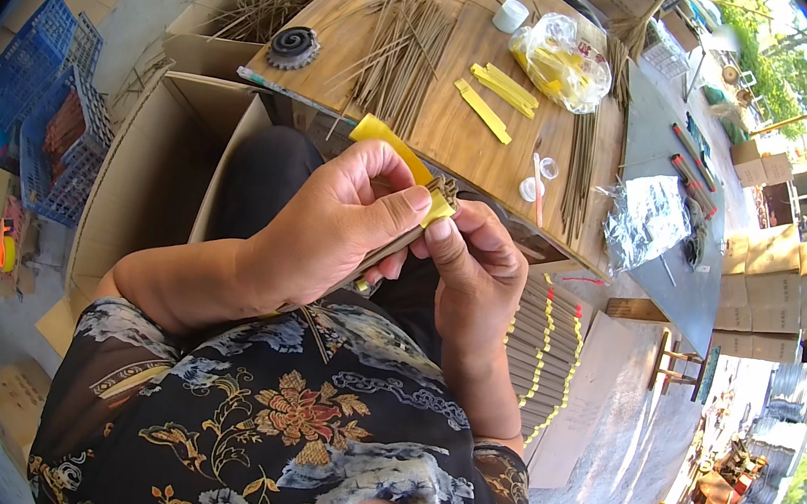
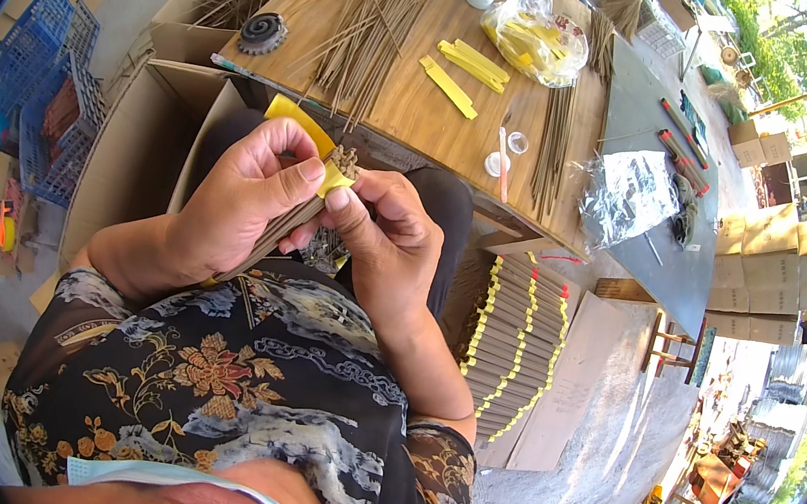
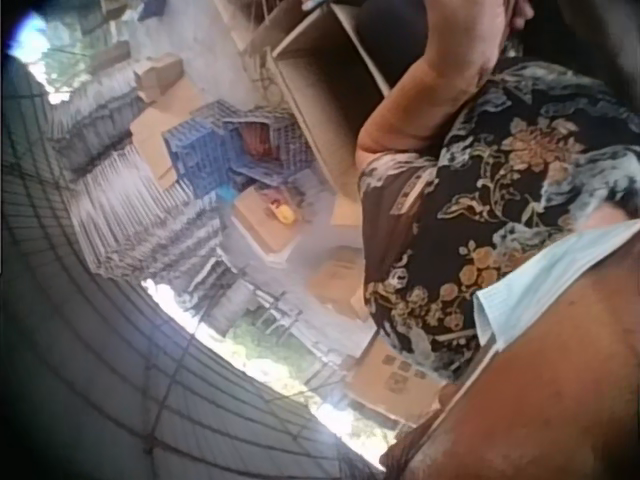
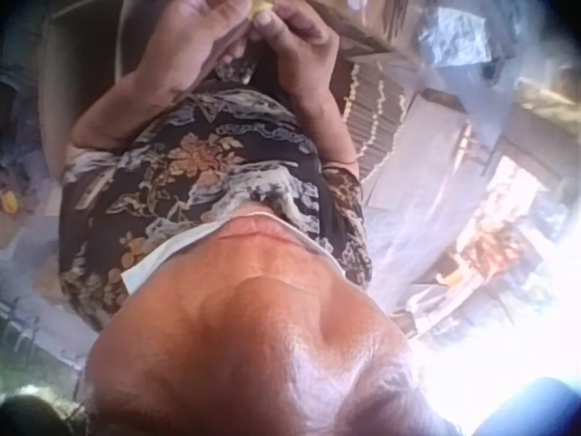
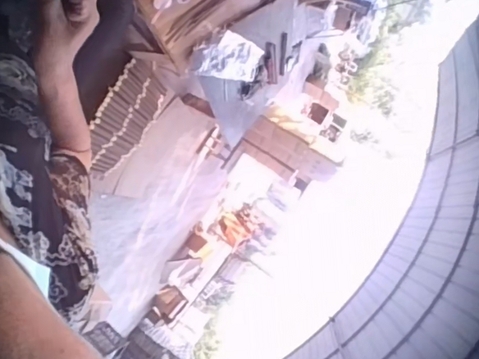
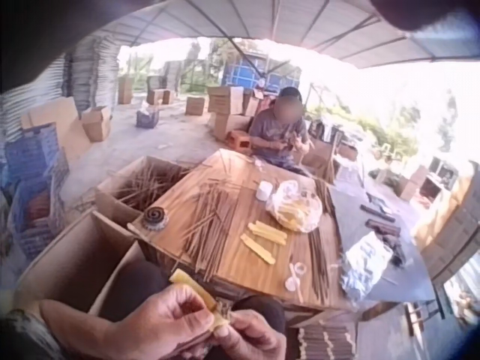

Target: The person gathers thin wooden sticks from a cardboard box, aligns them into a bundle, and wraps the ends with yellow paper strips. They use a small plastic stick to apply adhesive to the paper and press it around the bundle to secure it.

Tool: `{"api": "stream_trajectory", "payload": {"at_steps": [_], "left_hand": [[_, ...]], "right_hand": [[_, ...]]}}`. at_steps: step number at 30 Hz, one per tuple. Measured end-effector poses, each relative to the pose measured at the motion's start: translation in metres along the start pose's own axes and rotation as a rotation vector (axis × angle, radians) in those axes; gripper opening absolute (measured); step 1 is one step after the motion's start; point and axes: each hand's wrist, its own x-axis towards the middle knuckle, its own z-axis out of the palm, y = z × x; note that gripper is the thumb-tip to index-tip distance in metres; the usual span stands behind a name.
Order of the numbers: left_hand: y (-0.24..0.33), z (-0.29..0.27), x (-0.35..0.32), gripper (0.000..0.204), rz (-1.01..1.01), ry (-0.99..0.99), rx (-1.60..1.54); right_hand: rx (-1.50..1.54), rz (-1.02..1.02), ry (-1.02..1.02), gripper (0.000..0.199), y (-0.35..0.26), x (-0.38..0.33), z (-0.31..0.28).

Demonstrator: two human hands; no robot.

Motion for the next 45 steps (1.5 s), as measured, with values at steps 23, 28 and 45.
{"api": "stream_trajectory", "payload": {"at_steps": [23,28,45], "left_hand": [[0.0,-0.013,0.001,0.03,-0.269,-0.206,-0.045],[0.001,-0.012,-0.001,0.027,-0.299,-0.202,-0.07],[-0.007,-0.021,0.003,0.022,-0.381,-0.313,-0.264]], "right_hand": [[0.265,0.041,-0.371,0.021,0.005,0.018,-0.02],[0.066,0.032,-0.49,0.023,-0.01,0.028,-0.03],[-0.21,-0.167,-0.687,0.01,-0.018,0.055,-0.033]]}}
